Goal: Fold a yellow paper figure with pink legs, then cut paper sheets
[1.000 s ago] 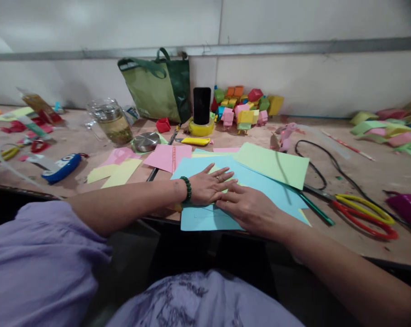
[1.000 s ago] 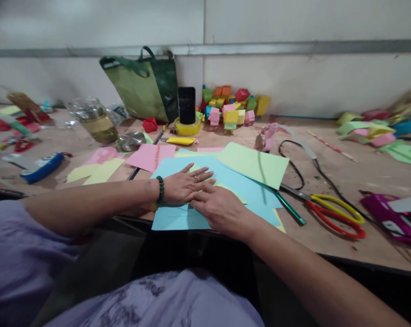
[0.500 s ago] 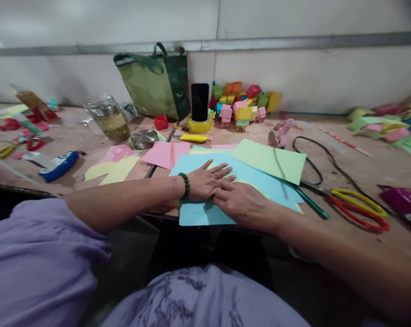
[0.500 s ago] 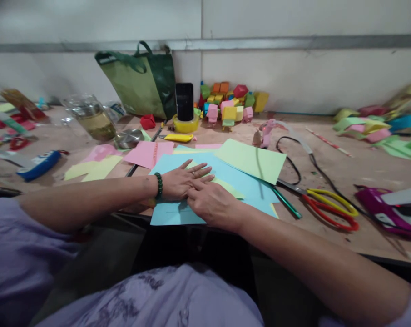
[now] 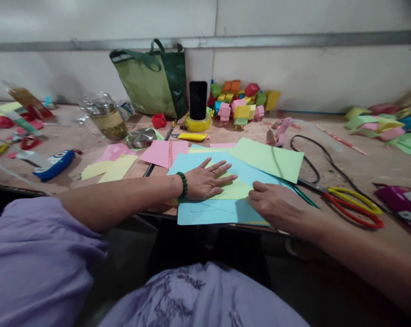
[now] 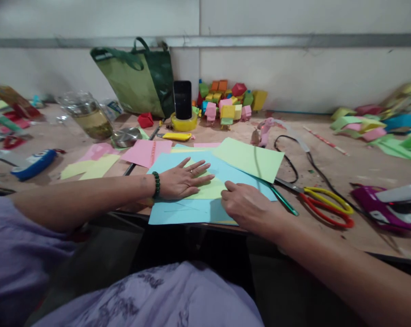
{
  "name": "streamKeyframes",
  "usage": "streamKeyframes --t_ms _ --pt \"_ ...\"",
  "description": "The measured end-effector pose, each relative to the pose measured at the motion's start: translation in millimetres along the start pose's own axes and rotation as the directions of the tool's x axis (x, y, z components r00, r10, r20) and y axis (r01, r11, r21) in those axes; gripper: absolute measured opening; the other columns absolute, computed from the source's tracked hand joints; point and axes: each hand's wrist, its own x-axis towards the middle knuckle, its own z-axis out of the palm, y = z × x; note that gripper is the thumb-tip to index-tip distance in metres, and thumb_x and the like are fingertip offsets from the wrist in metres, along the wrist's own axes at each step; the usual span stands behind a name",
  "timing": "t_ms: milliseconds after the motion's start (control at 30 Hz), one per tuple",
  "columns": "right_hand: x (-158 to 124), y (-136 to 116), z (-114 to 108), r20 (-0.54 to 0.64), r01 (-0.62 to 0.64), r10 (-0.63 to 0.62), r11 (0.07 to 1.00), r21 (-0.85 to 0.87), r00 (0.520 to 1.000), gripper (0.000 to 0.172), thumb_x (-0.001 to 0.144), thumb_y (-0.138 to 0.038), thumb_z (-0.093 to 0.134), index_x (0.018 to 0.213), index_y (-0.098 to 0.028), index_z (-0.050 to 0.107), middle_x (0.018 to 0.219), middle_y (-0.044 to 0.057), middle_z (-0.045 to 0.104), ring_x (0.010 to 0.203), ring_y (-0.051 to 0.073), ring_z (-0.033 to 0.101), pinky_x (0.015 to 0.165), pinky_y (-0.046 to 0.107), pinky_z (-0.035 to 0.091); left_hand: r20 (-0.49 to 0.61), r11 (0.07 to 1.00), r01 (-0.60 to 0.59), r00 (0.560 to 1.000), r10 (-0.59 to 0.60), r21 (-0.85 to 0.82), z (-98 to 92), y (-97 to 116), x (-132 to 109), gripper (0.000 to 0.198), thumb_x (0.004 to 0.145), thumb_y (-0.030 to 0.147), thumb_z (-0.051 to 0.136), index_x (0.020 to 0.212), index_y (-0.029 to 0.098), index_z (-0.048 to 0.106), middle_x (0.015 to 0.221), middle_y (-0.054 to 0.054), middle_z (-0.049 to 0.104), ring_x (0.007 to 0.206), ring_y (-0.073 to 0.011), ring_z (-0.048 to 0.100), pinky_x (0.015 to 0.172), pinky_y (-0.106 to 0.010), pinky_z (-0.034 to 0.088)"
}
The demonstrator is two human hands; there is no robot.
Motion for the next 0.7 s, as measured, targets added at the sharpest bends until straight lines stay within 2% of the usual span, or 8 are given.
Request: streamKeyframes --t_ms 200,300,367,400,467,533,600,700 --pt "-46 13 16 0.025 -0.117 0.118 0.992 -0.041 0.993 0.010 0.080 -0.009 0.058 0.077 -0.016 0.064 0.073 0.007 0.061 0.076 0.021 0.050 0.059 0.031 0.032 -0.011 1.000 -0.013 1.000 0.013 0.016 3.0 -2 0 0.054 0.097 0.041 0.025 0.149 0.027 0.020 0.157 -0.012 0.016 0.145 -0.0278 0.011 0.111 -0.057 0.005" --pt "-52 13 9 0.088 -0.226 0.231 0.972 -0.057 0.969 0.015 0.080 -0.007 0.056 0.074 -0.018 0.064 0.072 0.007 0.061 0.074 0.021 0.051 0.055 0.030 0.030 -0.029 0.999 -0.017 0.999 0.018 0.032 3.9 -2 0 0.055 0.096 0.041 0.027 0.148 0.025 0.021 0.156 -0.013 0.019 0.144 -0.0286 0.013 0.111 -0.057 0.006" --pt "-48 11 0 0.076 -0.292 0.299 0.952 -0.096 0.951 0.018 0.079 -0.003 0.054 0.074 -0.018 0.064 0.071 0.007 0.061 0.073 0.021 0.051 0.054 0.030 0.030 -0.033 0.999 -0.014 0.999 0.015 0.038 3.9 -1 0 0.056 0.096 0.042 0.028 0.148 0.024 0.022 0.155 -0.013 0.021 0.144 -0.0292 0.015 0.110 -0.057 0.007" --pt "-45 9 -5 0.035 -0.300 0.306 0.947 -0.117 0.951 0.020 0.079 -0.003 0.053 0.082 -0.017 0.066 0.076 0.007 0.062 0.075 0.021 0.052 0.055 0.030 0.032 -0.033 0.999 -0.014 0.999 0.015 0.040 3.9 -1 -1 0.055 0.096 0.042 0.028 0.148 0.025 0.022 0.155 -0.013 0.021 0.143 -0.0292 0.016 0.110 -0.057 0.008" --pt "-39 4 -9 -0.057 -0.244 0.238 0.960 -0.138 0.970 0.033 0.079 -0.002 0.051 0.105 -0.017 0.063 0.091 0.008 0.064 0.082 0.022 0.053 0.060 0.030 0.036 -0.031 0.999 -0.018 0.999 0.020 0.044 3.8 -1 -1 0.055 0.096 0.043 0.028 0.148 0.025 0.022 0.155 -0.013 0.021 0.144 -0.0287 0.015 0.110 -0.057 0.008" --pt "-37 0 -7 -0.067 -0.161 0.153 0.979 -0.125 0.986 0.042 0.077 -0.001 0.052 0.116 -0.016 0.058 0.102 0.009 0.064 0.086 0.022 0.054 0.065 0.030 0.040 -0.033 0.999 -0.015 0.999 0.016 0.048 3.6 -1 -1 0.055 0.096 0.043 0.027 0.148 0.025 0.022 0.155 -0.013 0.021 0.144 -0.0284 0.015 0.110 -0.057 0.008" --pt "-41 -2 1 -0.010 -0.136 0.135 0.986 -0.092 0.991 0.036 0.076 -0.001 0.053 0.108 -0.016 0.061 0.101 0.009 0.064 0.086 0.022 0.054 0.065 0.030 0.041 -0.042 0.999 -0.013 0.999 0.015 0.052 3.3 -1 -1 0.055 0.096 0.043 0.028 0.148 0.025 0.022 0.155 -0.013 0.022 0.143 -0.0288 0.016 0.110 -0.058 0.008" --pt "-48 1 12 0.034 -0.253 0.256 0.965 -0.064 0.966 0.022 0.075 -0.002 0.054 0.090 -0.015 0.064 0.086 0.009 0.063 0.080 0.022 0.054 0.063 0.031 0.041 -0.069 0.997 -0.046 0.996 0.050 0.068 2.2 0 -1 0.055 0.095 0.041 0.030 0.148 0.026 0.022 0.155 -0.014 0.022 0.143 -0.0294 0.016 0.110 -0.058 0.008"
